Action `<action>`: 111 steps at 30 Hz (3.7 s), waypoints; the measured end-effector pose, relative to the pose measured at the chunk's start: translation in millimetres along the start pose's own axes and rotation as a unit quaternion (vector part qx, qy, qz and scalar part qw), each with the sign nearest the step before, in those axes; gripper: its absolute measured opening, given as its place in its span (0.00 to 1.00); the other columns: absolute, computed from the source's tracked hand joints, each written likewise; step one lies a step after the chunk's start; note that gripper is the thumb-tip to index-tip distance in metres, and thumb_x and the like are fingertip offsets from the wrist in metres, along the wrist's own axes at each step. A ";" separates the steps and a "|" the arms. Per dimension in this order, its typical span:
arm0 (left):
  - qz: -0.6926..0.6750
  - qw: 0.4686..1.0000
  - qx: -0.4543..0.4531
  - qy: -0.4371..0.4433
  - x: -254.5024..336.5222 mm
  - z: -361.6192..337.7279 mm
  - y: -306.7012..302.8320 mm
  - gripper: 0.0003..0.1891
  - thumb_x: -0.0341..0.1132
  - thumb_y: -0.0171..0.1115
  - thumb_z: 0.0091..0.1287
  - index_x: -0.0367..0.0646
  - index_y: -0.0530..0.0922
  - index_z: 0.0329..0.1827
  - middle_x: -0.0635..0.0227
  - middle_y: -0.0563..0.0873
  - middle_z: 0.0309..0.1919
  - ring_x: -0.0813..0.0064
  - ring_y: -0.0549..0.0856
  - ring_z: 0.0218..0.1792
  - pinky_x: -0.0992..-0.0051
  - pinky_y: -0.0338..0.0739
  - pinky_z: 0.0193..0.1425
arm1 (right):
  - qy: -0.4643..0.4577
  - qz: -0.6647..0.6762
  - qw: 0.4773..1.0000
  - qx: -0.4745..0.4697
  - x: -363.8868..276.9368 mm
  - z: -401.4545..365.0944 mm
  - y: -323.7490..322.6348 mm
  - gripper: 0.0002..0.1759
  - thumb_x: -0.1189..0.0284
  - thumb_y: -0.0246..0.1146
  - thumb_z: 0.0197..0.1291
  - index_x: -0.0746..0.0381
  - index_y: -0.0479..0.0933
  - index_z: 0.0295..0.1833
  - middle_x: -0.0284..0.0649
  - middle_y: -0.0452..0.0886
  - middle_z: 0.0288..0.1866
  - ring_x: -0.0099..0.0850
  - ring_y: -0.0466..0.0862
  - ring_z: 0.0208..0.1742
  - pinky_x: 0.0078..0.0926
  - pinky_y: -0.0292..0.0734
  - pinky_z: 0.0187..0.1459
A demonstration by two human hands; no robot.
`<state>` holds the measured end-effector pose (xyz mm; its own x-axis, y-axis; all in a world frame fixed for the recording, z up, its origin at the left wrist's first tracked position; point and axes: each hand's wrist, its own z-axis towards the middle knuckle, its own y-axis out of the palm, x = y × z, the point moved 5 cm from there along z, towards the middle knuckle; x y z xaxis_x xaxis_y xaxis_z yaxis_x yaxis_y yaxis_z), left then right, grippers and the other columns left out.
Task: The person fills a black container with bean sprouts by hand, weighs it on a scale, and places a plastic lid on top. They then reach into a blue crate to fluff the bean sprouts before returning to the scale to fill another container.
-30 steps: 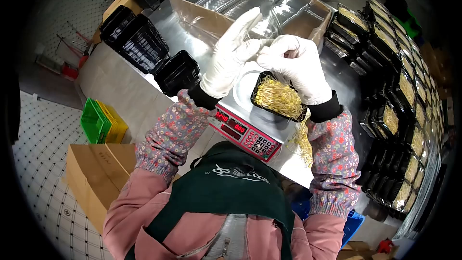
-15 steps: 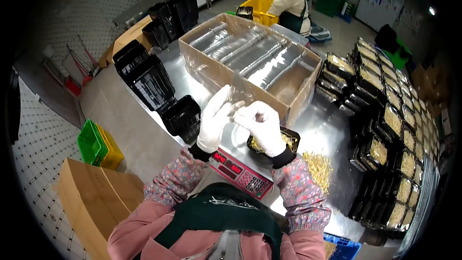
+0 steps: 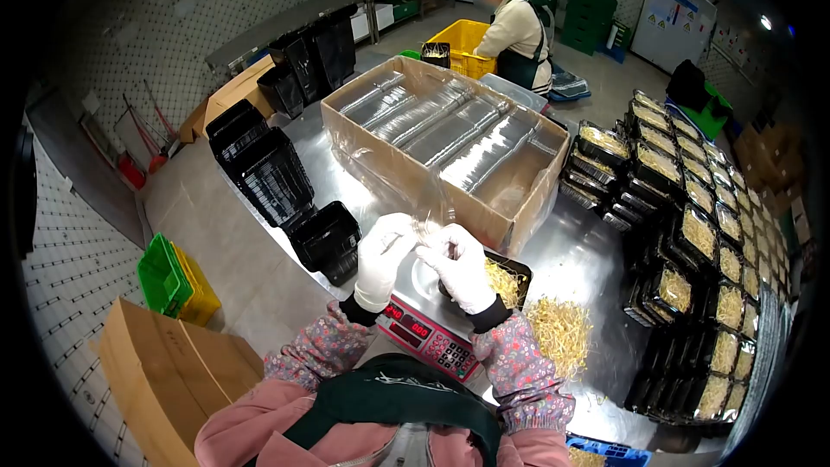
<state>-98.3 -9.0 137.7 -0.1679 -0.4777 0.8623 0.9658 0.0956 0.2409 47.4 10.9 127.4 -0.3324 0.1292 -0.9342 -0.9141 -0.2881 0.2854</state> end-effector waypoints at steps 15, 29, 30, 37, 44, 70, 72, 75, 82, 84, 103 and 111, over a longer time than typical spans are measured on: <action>0.056 0.994 -0.087 0.014 -3.3 -0.2 2.2 0.06 0.19 0.57 0.64 0.35 0.78 0.41 0.69 0.79 0.36 0.79 0.79 0.37 0.81 0.74 0.43 | 0.060 0.111 0.991 -0.034 10.4 -3.1 -0.4 0.06 0.80 0.70 0.58 0.64 0.81 0.41 0.31 0.84 0.36 0.17 0.80 0.35 0.16 0.74 0.40; -0.316 0.944 0.050 -0.083 -1.9 9.8 -125.4 0.01 0.27 0.57 0.65 0.43 0.76 0.37 0.54 0.78 0.64 0.51 0.73 0.70 0.39 0.73 0.66 | -0.391 -0.421 0.808 0.129 -76.8 82.0 -90.0 0.10 0.82 0.70 0.53 0.61 0.77 0.39 0.38 0.79 0.39 0.34 0.79 0.41 0.30 0.76 0.48; -0.324 0.940 0.046 -0.092 3.1 11.0 -121.0 0.01 0.27 0.56 0.65 0.42 0.76 0.37 0.51 0.75 0.68 0.48 0.71 0.72 0.38 0.71 0.67 | -0.376 -0.481 0.788 0.085 -58.0 95.7 -97.0 0.10 0.79 0.70 0.53 0.60 0.78 0.39 0.39 0.80 0.40 0.38 0.79 0.42 0.33 0.76 0.48; -0.459 0.875 0.001 -0.154 -18.4 11.2 -113.8 0.04 0.28 0.55 0.65 0.37 0.76 0.34 0.41 0.65 0.73 0.37 0.67 0.72 0.35 0.75 0.64 | -0.177 -0.649 0.736 -0.069 29.3 96.6 -153.3 0.24 0.64 0.71 0.58 0.52 0.76 0.61 0.40 0.82 0.54 0.42 0.78 0.60 0.48 0.66 0.66; -0.495 0.838 0.029 -0.229 -67.0 -3.1 -115.7 0.05 0.28 0.51 0.66 0.35 0.74 0.36 0.42 0.65 0.74 0.39 0.66 0.73 0.34 0.71 0.67 | 0.038 -0.622 0.777 -0.089 -47.0 -26.3 -181.3 0.17 0.57 0.61 0.67 0.60 0.84 0.41 0.44 0.84 0.36 0.44 0.81 0.46 0.38 0.75 0.50; -0.341 0.834 -0.268 -0.341 -64.9 -40.3 13.5 0.09 0.37 0.55 0.69 0.40 0.73 0.37 0.46 0.83 0.51 0.42 0.86 0.49 0.46 0.86 0.47 | 0.057 -0.117 0.986 0.103 -27.1 -116.3 -115.8 0.36 0.72 0.65 0.66 0.58 0.62 0.77 0.32 0.79 0.49 0.17 0.73 0.41 0.16 0.72 0.45; -0.231 0.857 -0.290 -0.359 -65.8 -48.8 24.0 0.09 0.37 0.55 0.72 0.38 0.74 0.40 0.48 0.84 0.48 0.52 0.88 0.43 0.56 0.88 0.44 | 0.076 -0.114 0.983 0.122 -1.4 -132.4 -127.5 0.32 0.73 0.64 0.67 0.58 0.66 0.75 0.31 0.79 0.45 0.17 0.73 0.39 0.15 0.72 0.44; -0.067 0.883 -0.288 -0.365 -89.2 -57.2 20.3 0.07 0.35 0.61 0.73 0.40 0.78 0.42 0.66 0.84 0.34 0.80 0.85 0.32 0.80 0.84 0.34 | 0.067 -0.287 0.944 0.146 23.5 -149.8 -156.8 0.24 0.71 0.64 0.68 0.56 0.74 0.69 0.34 0.82 0.38 0.21 0.78 0.35 0.18 0.76 0.42; 0.189 0.944 -0.187 -0.195 -135.5 -14.4 34.3 0.09 0.31 0.70 0.65 0.34 0.81 0.39 0.72 0.84 0.26 0.83 0.81 0.27 0.79 0.75 0.32 | -0.127 -0.581 0.791 0.148 27.2 -87.8 -185.6 0.15 0.62 0.59 0.71 0.50 0.79 0.60 0.44 0.87 0.34 0.42 0.88 0.34 0.36 0.82 0.36; 0.298 0.926 -0.182 -0.145 -146.0 1.4 37.5 0.10 0.37 0.71 0.65 0.38 0.83 0.39 0.72 0.82 0.31 0.81 0.79 0.30 0.77 0.76 0.36 | -0.087 -0.628 0.760 0.143 45.8 -66.4 -202.6 0.14 0.58 0.56 0.73 0.47 0.78 0.59 0.46 0.86 0.31 0.45 0.87 0.33 0.41 0.81 0.34; 0.091 0.928 -0.145 -0.332 -223.9 -1.0 13.3 0.11 0.35 0.67 0.68 0.39 0.86 0.48 0.74 0.88 0.34 0.86 0.79 0.27 0.81 0.76 0.33 | 0.178 -0.225 0.944 0.161 109.6 -21.1 -225.5 0.15 0.60 0.63 0.70 0.61 0.82 0.49 0.32 0.86 0.36 0.26 0.82 0.35 0.26 0.77 0.43; -0.024 0.928 -0.156 -0.339 -251.9 4.0 9.9 0.10 0.31 0.66 0.66 0.33 0.86 0.45 0.66 0.89 0.33 0.77 0.86 0.31 0.77 0.80 0.36 | 0.126 -0.114 0.960 0.222 136.7 -31.9 -238.5 0.07 0.69 0.68 0.64 0.59 0.80 0.35 0.26 0.79 0.30 0.16 0.75 0.35 0.19 0.71 0.40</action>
<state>-47.2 115.7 -75.4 -0.1959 0.1934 0.9614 0.9463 -0.2199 0.2371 227.4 67.0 -75.2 -0.0965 -0.1079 -0.9895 -0.9840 0.1600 0.0785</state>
